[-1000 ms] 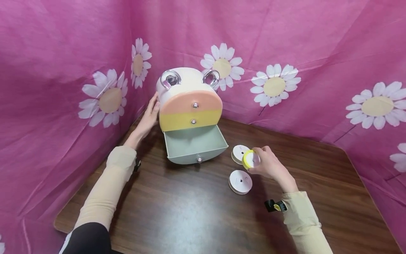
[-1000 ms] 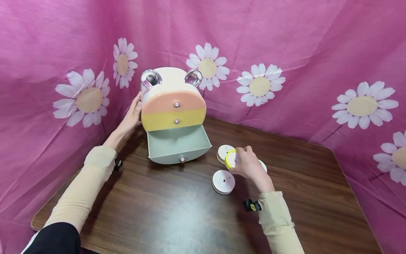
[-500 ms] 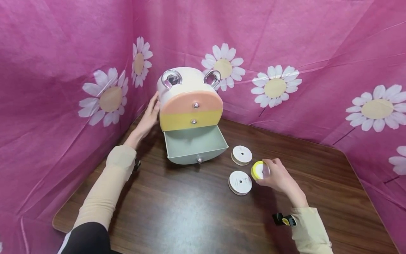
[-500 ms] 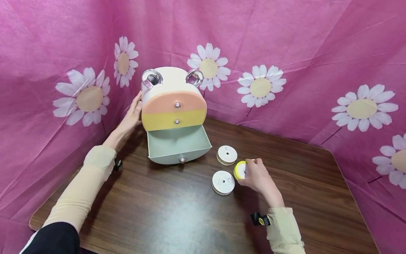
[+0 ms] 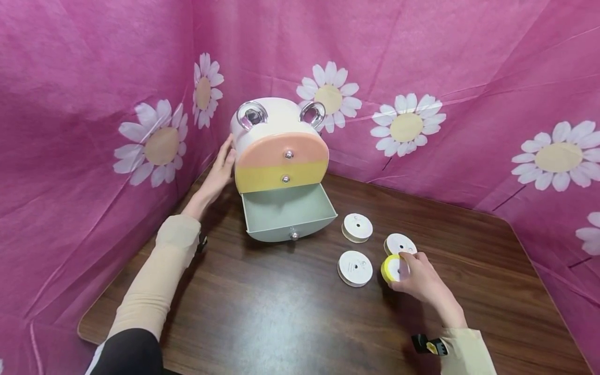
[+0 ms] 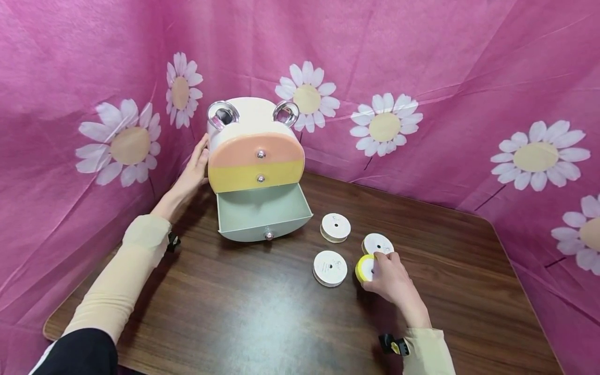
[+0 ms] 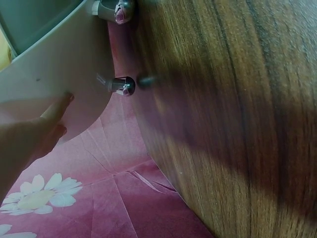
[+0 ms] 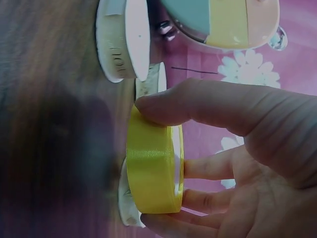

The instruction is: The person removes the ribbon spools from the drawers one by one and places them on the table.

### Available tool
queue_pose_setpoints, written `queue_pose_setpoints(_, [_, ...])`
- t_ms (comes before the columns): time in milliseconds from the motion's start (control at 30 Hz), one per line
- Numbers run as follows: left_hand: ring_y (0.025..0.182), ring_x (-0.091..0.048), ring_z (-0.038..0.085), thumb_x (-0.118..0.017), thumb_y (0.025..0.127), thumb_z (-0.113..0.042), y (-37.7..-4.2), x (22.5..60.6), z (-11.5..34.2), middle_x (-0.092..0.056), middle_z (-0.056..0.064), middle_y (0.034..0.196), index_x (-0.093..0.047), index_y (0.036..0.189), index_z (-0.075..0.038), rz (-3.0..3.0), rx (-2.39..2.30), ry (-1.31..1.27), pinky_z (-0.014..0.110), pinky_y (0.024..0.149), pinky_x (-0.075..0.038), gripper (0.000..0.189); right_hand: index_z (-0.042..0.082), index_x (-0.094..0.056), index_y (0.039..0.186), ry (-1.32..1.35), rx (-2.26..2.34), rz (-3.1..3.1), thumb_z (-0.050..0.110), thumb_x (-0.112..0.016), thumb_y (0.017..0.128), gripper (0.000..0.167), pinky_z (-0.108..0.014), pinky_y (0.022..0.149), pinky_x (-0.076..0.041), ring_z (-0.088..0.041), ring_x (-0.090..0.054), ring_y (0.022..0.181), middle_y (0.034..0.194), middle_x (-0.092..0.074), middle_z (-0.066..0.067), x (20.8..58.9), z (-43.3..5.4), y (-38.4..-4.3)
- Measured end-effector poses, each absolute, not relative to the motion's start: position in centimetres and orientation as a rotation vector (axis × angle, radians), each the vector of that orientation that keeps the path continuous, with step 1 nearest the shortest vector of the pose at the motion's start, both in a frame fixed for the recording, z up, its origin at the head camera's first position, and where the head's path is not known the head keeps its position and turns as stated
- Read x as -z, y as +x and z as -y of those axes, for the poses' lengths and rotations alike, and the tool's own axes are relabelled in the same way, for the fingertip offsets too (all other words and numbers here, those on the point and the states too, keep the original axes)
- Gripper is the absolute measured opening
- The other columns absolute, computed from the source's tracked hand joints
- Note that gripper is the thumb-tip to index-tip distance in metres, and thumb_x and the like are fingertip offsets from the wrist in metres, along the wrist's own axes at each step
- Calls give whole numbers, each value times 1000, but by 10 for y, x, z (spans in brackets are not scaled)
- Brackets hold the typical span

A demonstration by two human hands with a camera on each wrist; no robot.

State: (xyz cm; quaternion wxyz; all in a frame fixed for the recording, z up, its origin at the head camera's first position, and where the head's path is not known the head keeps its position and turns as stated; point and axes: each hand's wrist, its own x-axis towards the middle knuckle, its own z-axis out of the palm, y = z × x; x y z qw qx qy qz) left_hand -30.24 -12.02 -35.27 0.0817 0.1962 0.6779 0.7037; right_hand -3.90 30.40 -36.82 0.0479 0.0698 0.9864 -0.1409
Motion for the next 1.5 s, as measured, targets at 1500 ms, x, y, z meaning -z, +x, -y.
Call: queue_pose_setpoints(1500, [156, -2, 28, -28, 109, -27, -303, 355, 119, 5, 4, 169, 2, 161, -26, -2008, -2111, 579, 73, 113, -23, 60, -14, -47, 134, 402, 414, -2887, 25, -83, 70, 83, -64, 80, -51, -50, -55, 105, 123, -46, -38, 391, -303, -19])
